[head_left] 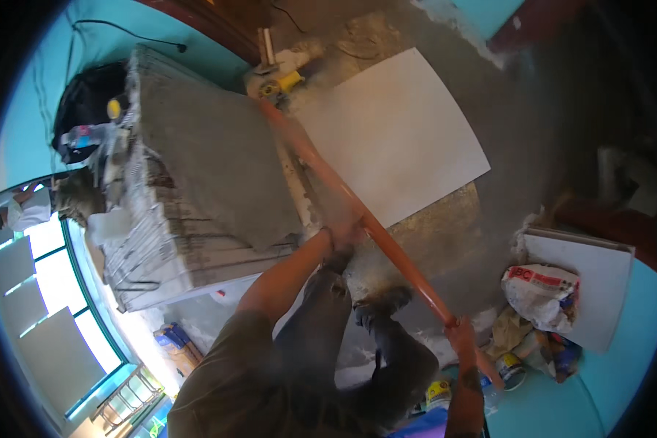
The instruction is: The person measures a tile with a long rod, marks it, and then places it onto a section of floor covered with wet mortar, using a trowel and a hammer to set it in place.
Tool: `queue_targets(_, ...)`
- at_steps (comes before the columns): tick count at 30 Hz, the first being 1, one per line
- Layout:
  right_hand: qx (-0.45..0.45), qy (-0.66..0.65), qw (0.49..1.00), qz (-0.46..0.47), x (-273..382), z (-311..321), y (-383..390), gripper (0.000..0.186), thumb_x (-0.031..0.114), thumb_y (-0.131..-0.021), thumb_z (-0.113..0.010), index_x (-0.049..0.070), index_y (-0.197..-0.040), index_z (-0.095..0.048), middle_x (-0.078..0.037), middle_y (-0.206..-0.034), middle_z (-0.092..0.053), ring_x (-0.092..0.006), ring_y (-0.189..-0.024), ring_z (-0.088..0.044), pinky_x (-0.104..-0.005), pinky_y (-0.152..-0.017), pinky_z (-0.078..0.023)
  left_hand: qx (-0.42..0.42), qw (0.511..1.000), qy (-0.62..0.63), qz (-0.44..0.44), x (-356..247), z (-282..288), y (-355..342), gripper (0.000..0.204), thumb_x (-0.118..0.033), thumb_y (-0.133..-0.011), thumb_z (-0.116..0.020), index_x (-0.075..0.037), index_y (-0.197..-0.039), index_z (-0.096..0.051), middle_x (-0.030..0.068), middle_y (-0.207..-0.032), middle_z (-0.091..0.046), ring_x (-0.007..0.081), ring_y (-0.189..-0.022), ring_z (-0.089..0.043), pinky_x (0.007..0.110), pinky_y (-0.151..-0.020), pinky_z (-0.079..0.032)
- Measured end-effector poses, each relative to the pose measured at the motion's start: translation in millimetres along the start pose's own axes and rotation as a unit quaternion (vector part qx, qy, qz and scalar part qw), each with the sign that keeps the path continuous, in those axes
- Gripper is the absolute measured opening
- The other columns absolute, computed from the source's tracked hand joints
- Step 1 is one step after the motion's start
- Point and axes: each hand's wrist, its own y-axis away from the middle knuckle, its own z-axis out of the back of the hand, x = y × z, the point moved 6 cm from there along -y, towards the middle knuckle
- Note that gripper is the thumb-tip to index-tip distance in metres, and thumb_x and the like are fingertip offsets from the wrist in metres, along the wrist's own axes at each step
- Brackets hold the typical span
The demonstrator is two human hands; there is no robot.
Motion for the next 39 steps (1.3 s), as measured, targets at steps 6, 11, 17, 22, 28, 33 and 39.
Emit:
queue_targets(6,0.11,0.005,0.994,-0.016,-45.5,-83.4,-97.0,0.049,0.023,-0.059,-0.08,0.004,-0.084,-0.041,-0.018,-0.076,-0.055,-0.039,-0.071,-0.056,-0.0431,-0.065,-0.044,-0.025,0.998,0.031,0.046,63.7,15.3,-77.1,0.03,-0.039,-0.095,-0.047,-0.014,-0.109,-0.054,0.0026,-0.095,-0.06,0.0147,-0.082,-0.06,0.029,-0.071,-0.048)
queue_targets(11,0.164,0.034,0.985,0.045,-46.4,-118.9,-145.1,0.049,0.022,-0.06,-0.08,0.003,-0.087,-0.043,-0.019,-0.076,-0.056,-0.0397,-0.071,-0.056,-0.0443,-0.063,-0.044,0.065,0.993,0.094,0.033,95.6,34.4,-125.9,0.026,-0.033,-0.096,-0.047,-0.013,-0.112,-0.053,0.0012,-0.094,-0.06,0.0144,-0.084,-0.061,0.031,-0.076,-0.048)
queue_targets(17,0.058,0.01,0.993,0.101,-64.2,-143.4,-177.8,0.048,0.023,-0.064,-0.078,0.002,-0.093,-0.046,-0.022,-0.087,-0.061,-0.0416,-0.086,-0.059,-0.0457,-0.072,-0.047,0.077,0.993,0.033,0.081,98.2,40.5,-147.7,0.026,-0.031,-0.095,-0.048,-0.01,-0.11,-0.053,0.0023,-0.094,-0.059,0.0159,-0.084,-0.062,0.034,-0.075,-0.051)
queue_targets(22,0.078,0.085,0.993,0.004,-69.1,-162.2,-190.6,0.049,0.024,-0.065,-0.076,0.002,-0.097,-0.047,-0.022,-0.089,-0.06,-0.0409,-0.086,-0.059,-0.0457,-0.071,-0.046,0.016,0.995,-0.093,0.013,101.8,74.1,-172.2,0.035,-0.036,-0.091,-0.055,-0.007,-0.109,-0.054,0.005,-0.092,-0.062,0.0166,-0.08,-0.062,0.034,-0.069,-0.052)
queue_targets(28,0.021,0.096,0.995,0.017,-84.7,-190.2,-189.7,0.045,0.025,-0.067,-0.072,0.001,-0.096,-0.047,-0.023,-0.093,-0.06,-0.0437,-0.087,-0.058,-0.0467,-0.072,-0.046,-0.279,0.931,-0.175,-0.155,22.2,146.1,-172.0,0.044,-0.032,-0.084,-0.066,0.002,-0.109,-0.052,0.0104,-0.088,-0.063,0.0151,-0.066,-0.061,0.026,-0.055,-0.052)
queue_targets(33,-0.004,0.115,0.991,0.065,-91.6,-214.1,-199.6,0.043,0.023,-0.065,-0.072,0.002,-0.093,-0.047,-0.021,-0.088,-0.058,-0.043,-0.083,-0.057,-0.0463,-0.07,-0.046,-0.388,0.871,-0.196,-0.228,-5.4,191.4,-183.5,0.062,-0.019,-0.081,-0.07,0.004,-0.126,-0.034,0.0103,-0.088,-0.062,0.015,-0.069,-0.061,0.026,-0.055,-0.051)
queue_targets(39,0.076,0.05,0.995,0.048,-85.5,-237.7,-185.4,0.037,0.025,-0.068,-0.071,0.007,-0.088,-0.047,-0.02,-0.088,-0.054,-0.0418,-0.083,-0.055,-0.0483,-0.067,-0.044,-0.318,0.909,-0.12,-0.24,-13.0,186.1,-176.8,0.07,-0.014,-0.082,-0.067,-0.008,-0.137,-0.024,0.0084,-0.087,-0.06,0.0151,-0.072,-0.06,0.028,-0.059,-0.052)
